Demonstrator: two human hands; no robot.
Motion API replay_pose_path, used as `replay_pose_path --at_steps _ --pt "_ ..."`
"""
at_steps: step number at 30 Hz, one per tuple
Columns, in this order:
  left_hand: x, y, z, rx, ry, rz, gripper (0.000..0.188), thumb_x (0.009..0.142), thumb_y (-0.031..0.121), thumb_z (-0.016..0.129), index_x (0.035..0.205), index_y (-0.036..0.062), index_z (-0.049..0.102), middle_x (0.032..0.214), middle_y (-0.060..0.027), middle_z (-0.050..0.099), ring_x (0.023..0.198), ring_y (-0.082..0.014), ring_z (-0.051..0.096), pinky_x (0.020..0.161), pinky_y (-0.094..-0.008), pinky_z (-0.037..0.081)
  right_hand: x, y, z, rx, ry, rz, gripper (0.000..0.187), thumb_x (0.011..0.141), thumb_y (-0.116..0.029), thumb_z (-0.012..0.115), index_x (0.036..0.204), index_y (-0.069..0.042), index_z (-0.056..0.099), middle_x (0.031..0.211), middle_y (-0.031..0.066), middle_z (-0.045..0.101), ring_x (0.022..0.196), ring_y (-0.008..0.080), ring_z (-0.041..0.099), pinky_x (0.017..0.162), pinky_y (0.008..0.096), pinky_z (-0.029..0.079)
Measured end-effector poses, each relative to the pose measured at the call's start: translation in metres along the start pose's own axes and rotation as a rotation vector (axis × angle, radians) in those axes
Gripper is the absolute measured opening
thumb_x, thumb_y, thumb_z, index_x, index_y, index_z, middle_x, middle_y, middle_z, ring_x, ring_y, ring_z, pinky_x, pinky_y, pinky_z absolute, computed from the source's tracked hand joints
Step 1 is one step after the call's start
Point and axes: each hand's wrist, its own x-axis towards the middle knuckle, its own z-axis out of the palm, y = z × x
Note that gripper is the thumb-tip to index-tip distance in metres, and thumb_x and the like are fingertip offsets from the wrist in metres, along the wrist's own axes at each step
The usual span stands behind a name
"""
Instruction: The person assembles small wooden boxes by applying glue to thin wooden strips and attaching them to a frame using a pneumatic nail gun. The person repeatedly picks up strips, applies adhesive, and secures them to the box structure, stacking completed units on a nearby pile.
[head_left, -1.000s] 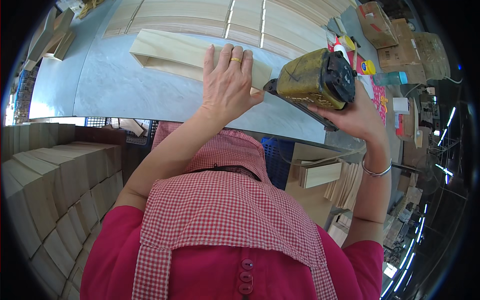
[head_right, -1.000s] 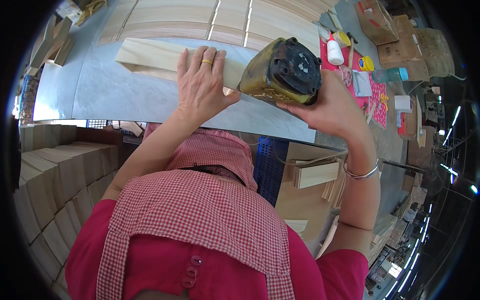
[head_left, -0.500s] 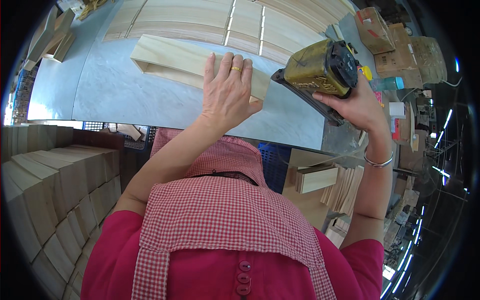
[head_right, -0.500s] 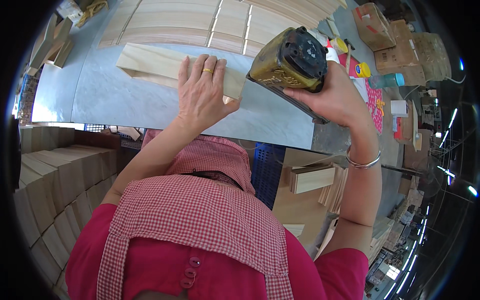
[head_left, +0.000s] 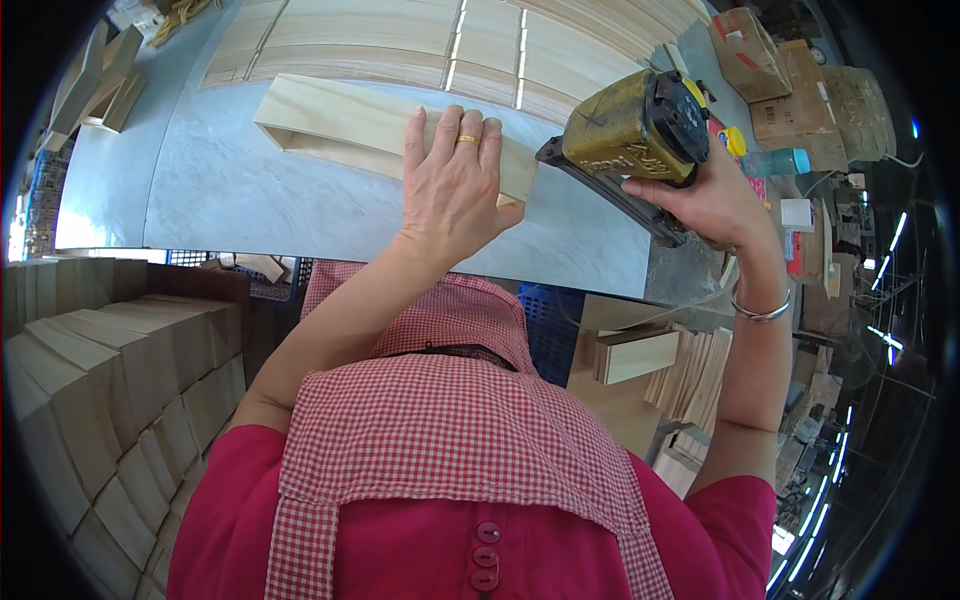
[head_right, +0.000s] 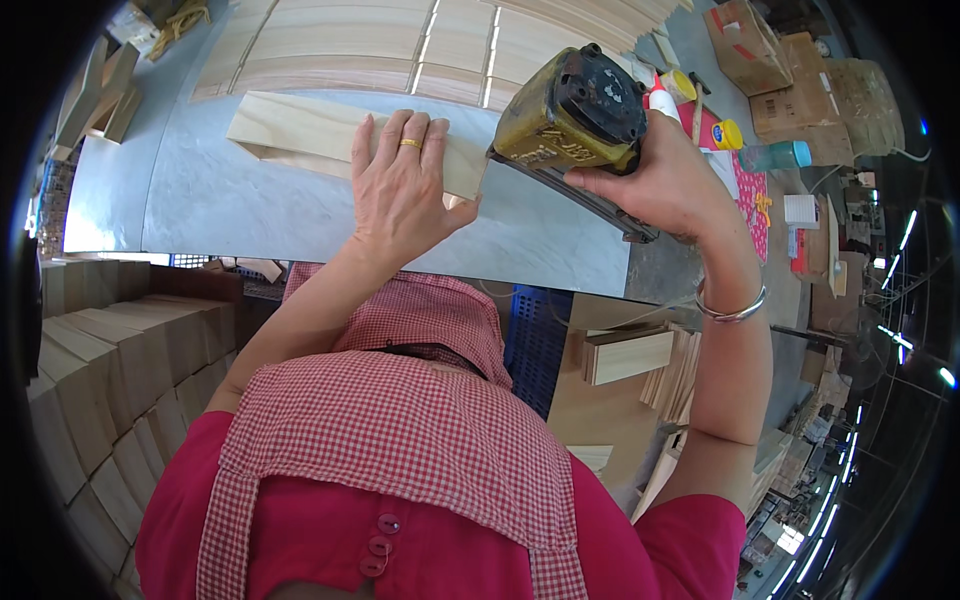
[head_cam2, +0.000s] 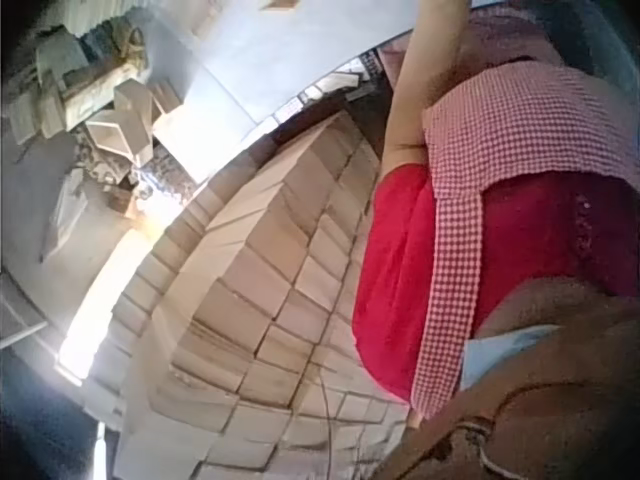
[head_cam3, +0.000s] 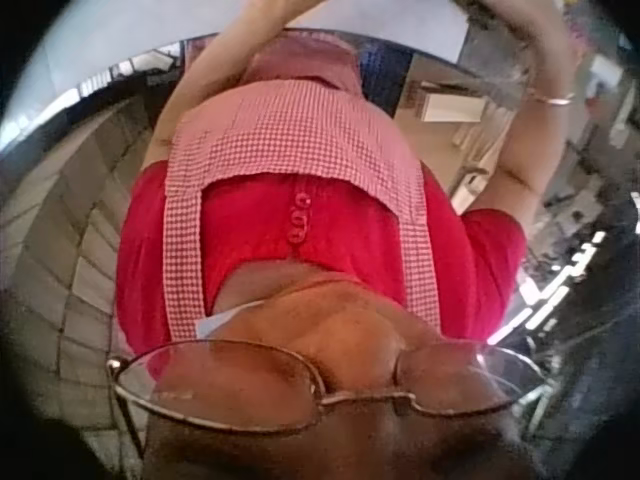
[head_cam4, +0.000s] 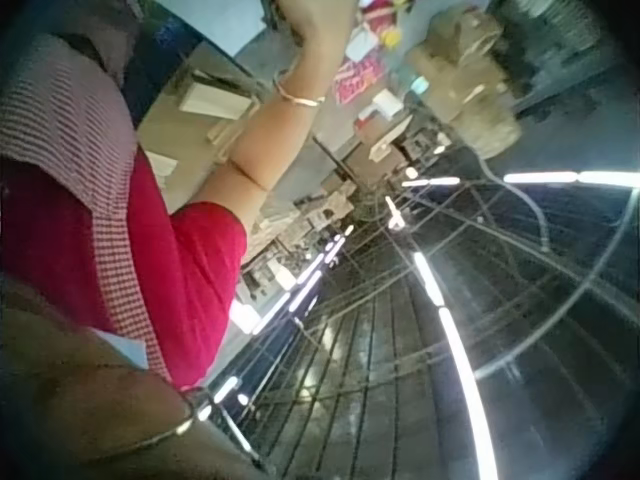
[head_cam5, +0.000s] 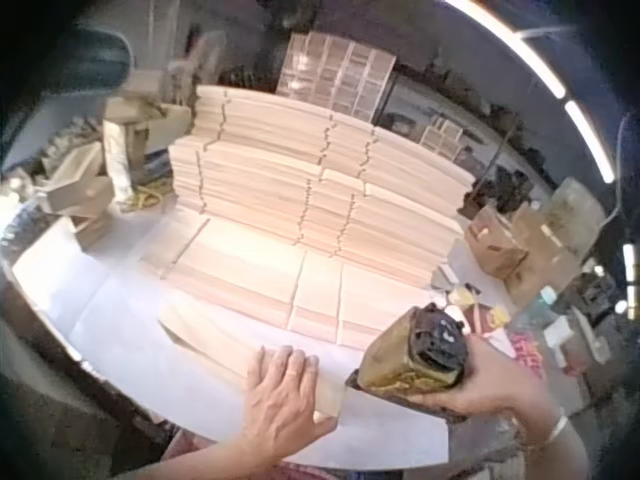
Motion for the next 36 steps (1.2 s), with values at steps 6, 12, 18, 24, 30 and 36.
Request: replay_pose_path --at_steps 6,12,18,24,30,36 --pt "0.0 0.0 -0.002 0.018 -0.043 0.001 0.087 0.067 0.051 0.082 0.133 -0.0009 0.058 0.131 -0.0152 0.057 0.133 -0.0307 0.047 0.118 -0.0572 0.025 0.002 0.008 0.001 0.067 -0.016 -0.001 0.067 0.078 -0.017 0.09 0.132 0.001 0.055 0.122 0.0111 0.069 0.112 0.0183 0.065 0.098 0.034 0.052" --pt "-0.002 -0.004 -0.011 0.001 -0.048 0.081 0.104 0.066 0.061 0.082 0.143 -0.0007 0.051 0.139 -0.0173 0.054 0.14 -0.0326 0.043 0.12 -0.0617 0.021 -0.026 0.036 0.004 0.197 0.201 -0.048 0.049 0.079 -0.022 0.087 0.116 0.004 0.067 0.109 0.0152 0.075 0.099 0.0226 0.071 0.09 0.035 0.054" --pt "0.013 -0.013 -0.016 0.002 -0.075 0.046 0.092 0.062 0.054 0.086 0.132 0.0023 0.056 0.124 -0.0152 0.058 0.128 -0.0341 0.05 0.114 -0.0611 0.028 -0.057 0.04 0.004 0.126 0.304 0.008 0.044 0.082 -0.019 0.085 0.116 0.002 0.067 0.111 0.0125 0.074 0.102 0.0199 0.069 0.091 0.035 0.053" --pt "0.048 -0.029 -0.093 -0.21 0.206 0.126 0.08 0.06 0.047 0.086 0.12 0.0034 0.058 0.113 -0.0143 0.058 0.109 -0.0339 0.053 0.099 -0.0498 0.039 -0.095 0.021 0.042 0.21 0.507 -0.091 0.027 0.087 -0.013 0.08 0.109 -0.001 0.072 0.094 0.0054 0.072 0.083 0.0138 0.067 0.075 0.0304 0.053" --pt "0.041 -0.047 -0.108 -0.421 0.166 0.171 0.08 0.061 0.049 0.082 0.122 0.0042 0.057 0.108 -0.0157 0.055 0.106 -0.0344 0.051 0.094 -0.0452 0.038 -0.099 -0.018 0.042 -0.289 0.594 -0.501 0.032 0.082 -0.004 0.084 0.112 0.0 0.073 0.105 0.0061 0.075 0.09 0.015 0.071 0.079 0.0279 0.056" --pt "0.034 -0.045 -0.116 -0.478 0.141 0.148 0.08 0.061 0.051 0.081 0.12 0.0027 0.057 0.109 -0.0166 0.055 0.106 -0.0354 0.051 0.095 -0.0464 0.039 -0.107 -0.023 0.043 -0.033 0.548 -0.473 0.036 0.08 -0.001 0.085 0.113 0.001 0.072 0.113 0.0092 0.075 0.1 0.0179 0.073 0.084 0.0301 0.058"
